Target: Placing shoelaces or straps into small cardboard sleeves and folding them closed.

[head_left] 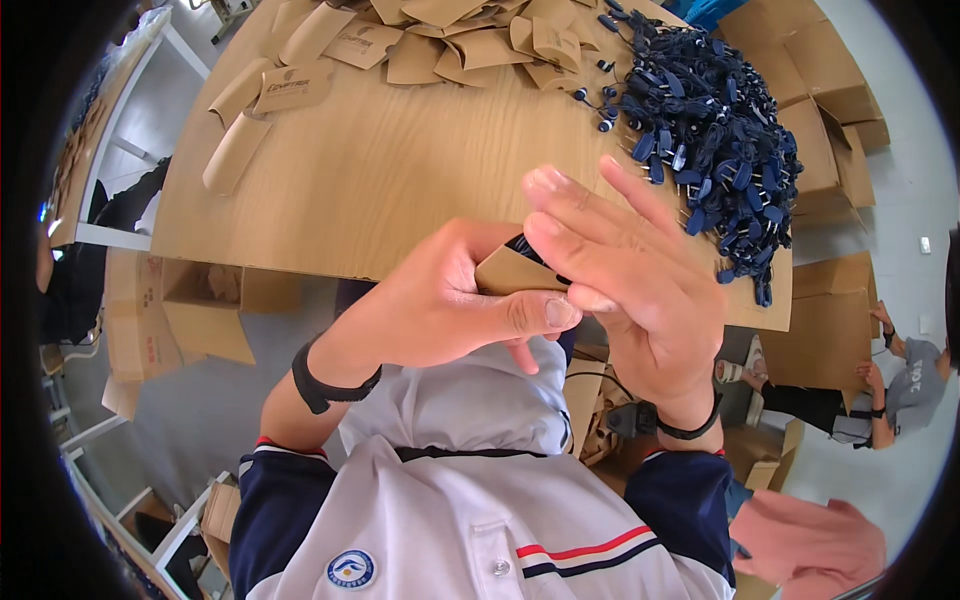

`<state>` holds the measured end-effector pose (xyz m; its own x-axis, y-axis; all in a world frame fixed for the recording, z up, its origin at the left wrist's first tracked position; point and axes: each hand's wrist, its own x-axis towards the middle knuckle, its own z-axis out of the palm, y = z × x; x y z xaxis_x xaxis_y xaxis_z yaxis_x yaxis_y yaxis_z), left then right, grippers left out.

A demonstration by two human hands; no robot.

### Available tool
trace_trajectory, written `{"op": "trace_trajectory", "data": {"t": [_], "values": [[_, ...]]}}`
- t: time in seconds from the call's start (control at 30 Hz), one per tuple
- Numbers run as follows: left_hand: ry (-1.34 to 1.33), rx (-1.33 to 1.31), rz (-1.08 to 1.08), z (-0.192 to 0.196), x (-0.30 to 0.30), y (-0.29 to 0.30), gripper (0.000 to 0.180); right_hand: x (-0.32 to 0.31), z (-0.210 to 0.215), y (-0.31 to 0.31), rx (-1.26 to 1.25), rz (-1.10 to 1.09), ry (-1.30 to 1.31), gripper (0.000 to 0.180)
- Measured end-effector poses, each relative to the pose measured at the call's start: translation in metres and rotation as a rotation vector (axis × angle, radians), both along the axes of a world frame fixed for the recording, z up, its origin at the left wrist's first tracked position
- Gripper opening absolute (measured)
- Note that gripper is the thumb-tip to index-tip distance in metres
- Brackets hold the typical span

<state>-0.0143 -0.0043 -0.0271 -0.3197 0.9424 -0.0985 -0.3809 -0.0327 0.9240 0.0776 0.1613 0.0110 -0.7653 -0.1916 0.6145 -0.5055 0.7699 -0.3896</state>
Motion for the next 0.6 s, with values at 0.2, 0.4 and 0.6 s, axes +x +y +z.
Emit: {"op": "trace_trajectory", "data": {"t": [0.2,0.4,0.6], "values": [[0.100,0.085,0.026,-0.020,0.002,0.005,0.032,0.009,0.018,-0.016,0.018,-0.087,-0.129,0.028],[0.592,0.268,0.021,-0.044,-0.006,0.010,0.023,0.024,0.010,-0.033,-0.112,-0.286,-0.381,0.027],[0.350,0.073,-0.061,-0.029,-0.006,-0.002,0.028,0.027,0.002,-0.024,-0.246,-0.271,-0.390,0.028]]}}
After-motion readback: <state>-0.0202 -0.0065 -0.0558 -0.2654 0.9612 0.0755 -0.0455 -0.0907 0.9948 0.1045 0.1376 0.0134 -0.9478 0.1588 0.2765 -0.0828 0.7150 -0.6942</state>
